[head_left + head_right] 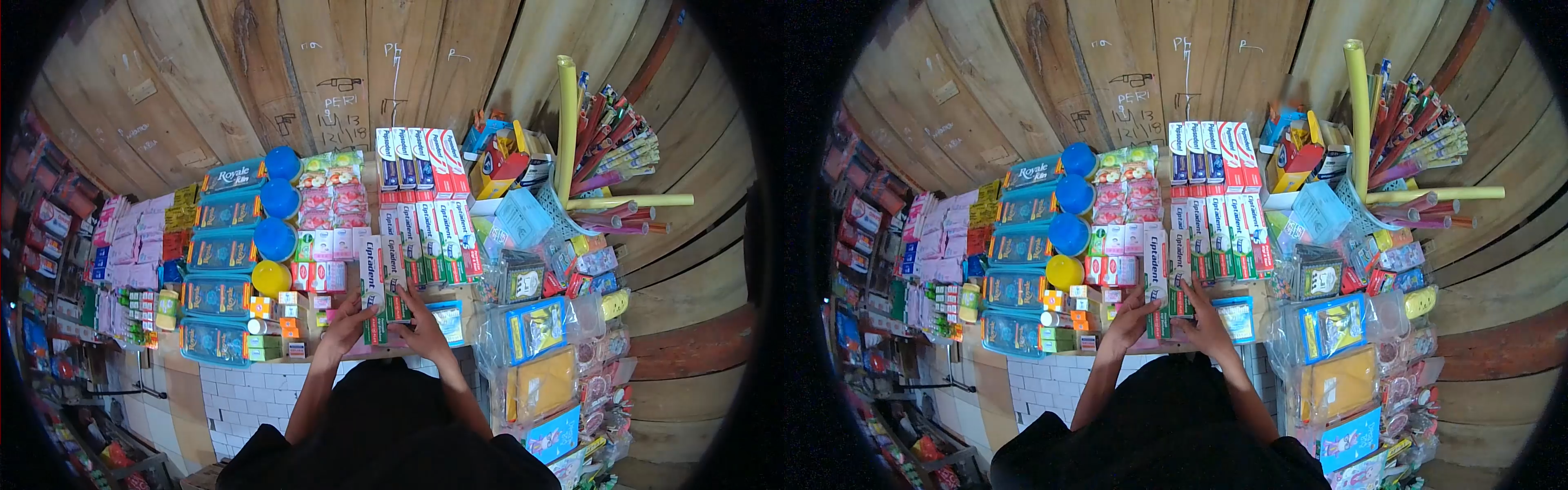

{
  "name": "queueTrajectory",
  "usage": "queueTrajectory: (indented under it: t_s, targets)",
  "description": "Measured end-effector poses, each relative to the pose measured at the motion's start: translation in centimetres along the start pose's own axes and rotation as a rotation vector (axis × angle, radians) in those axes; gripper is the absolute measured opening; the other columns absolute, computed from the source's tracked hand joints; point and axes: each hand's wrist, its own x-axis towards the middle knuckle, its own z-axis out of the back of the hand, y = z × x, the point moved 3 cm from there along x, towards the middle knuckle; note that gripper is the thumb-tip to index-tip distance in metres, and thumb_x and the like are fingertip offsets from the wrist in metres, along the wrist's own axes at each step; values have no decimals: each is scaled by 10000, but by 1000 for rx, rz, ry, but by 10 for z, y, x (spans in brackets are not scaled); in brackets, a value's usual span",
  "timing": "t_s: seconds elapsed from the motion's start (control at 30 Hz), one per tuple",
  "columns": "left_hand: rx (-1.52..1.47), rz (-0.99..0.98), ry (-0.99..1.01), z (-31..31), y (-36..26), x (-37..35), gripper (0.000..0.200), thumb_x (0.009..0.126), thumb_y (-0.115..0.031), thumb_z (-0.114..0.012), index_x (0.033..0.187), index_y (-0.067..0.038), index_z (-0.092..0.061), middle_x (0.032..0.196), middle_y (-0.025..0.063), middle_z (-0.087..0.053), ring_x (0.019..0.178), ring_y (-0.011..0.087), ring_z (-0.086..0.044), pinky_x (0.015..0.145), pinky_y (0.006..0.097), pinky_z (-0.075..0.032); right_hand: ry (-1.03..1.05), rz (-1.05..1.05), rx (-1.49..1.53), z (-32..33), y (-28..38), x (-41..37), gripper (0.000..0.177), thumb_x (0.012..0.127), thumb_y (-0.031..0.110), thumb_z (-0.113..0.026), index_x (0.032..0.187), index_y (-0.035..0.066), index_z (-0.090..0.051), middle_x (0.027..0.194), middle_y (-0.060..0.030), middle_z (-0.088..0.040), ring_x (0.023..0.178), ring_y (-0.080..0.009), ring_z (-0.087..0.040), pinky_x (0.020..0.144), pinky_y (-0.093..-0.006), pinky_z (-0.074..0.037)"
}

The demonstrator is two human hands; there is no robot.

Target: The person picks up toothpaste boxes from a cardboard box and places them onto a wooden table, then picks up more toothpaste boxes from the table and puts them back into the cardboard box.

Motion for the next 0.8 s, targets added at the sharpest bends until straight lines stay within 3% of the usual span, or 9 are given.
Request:
queueTrajectory:
  t_s: [0.07,0.17,0.27,0.37,0.47,0.57,0.67,0.8]
  targets:
    - [11,5,9,-1,-10,6,522,935,-10,-611,1419,-39,-418,1298,60,-578,1205,147,-529,1029,315,-413,-32,19,-99,2,10,11,824,804,17,-730,1516,107,-325,1624,-179,-119,1484,-316,-191,1071,-345,-422]
    - [27,23,29,3,-17,16,508,939,-23,-618,1405,-41,-416,1272,61,-590,1171,141,-550,1016,306,-423,-48,-51,-20,4,16,28,806,805,-32,-677,1516,94,-317,1614,-184,-160,1481,-335,-194,1036,-347,-450]
    - [8,44,58,2,-24,22,505,944,-28,-612,1408,-40,-411,1271,58,-588,1166,139,-550,1016,306,-423,-126,109,-277,3,2,42,813,786,-83,-623,1517,83,-308,1616,-166,-173,1478,-337,-202,999,-363,-477]
    - [3,62,75,6,-25,28,498,948,-31,-607,1404,-35,-408,1272,58,-585,1172,140,-544,1022,307,-418,-131,43,-216,0,-6,54,805,774,-115,-562,1515,70,-306,1615,-163,-173,1465,-356,-227,965,-398,-495]
    - [-3,79,83,15,-23,34,492,949,-33,-605,1400,-31,-407,1275,61,-583,1186,145,-535,1031,310,-412,-211,149,-393,-3,-12,60,785,772,-90,-561,1504,60,-319,1598,-165,-216,1366,-387,-395,886,-419,-534]
    - [0,93,70,17,-25,37,489,948,-33,-607,1395,-29,-408,1276,64,-583,1192,152,-533,1035,315,-411,-184,6,-524,-3,-5,60,769,762,-50,-596,1483,49,-347,1562,-176,-293,1190,-410,-549,809,-448,-551]
    - [4,102,66,14,-24,37,476,942,-37,-616,1379,-32,-426,1267,61,-586,1183,157,-542,1025,325,-421,-184,-46,-614,-5,-10,58,695,777,-11,-603,1438,8,-388,1519,-200,-357,1122,-419,-590,808,-476,-557]
    - [-2,110,54,14,-17,38,475,934,-28,-625,1372,-41,-441,1254,61,-594,1164,158,-556,1011,326,-434,-174,-80,-577,-4,-7,56,720,759,-15,-623,1440,15,-393,1517,-187,-369,1147,-394,-584,817,-465,-556]
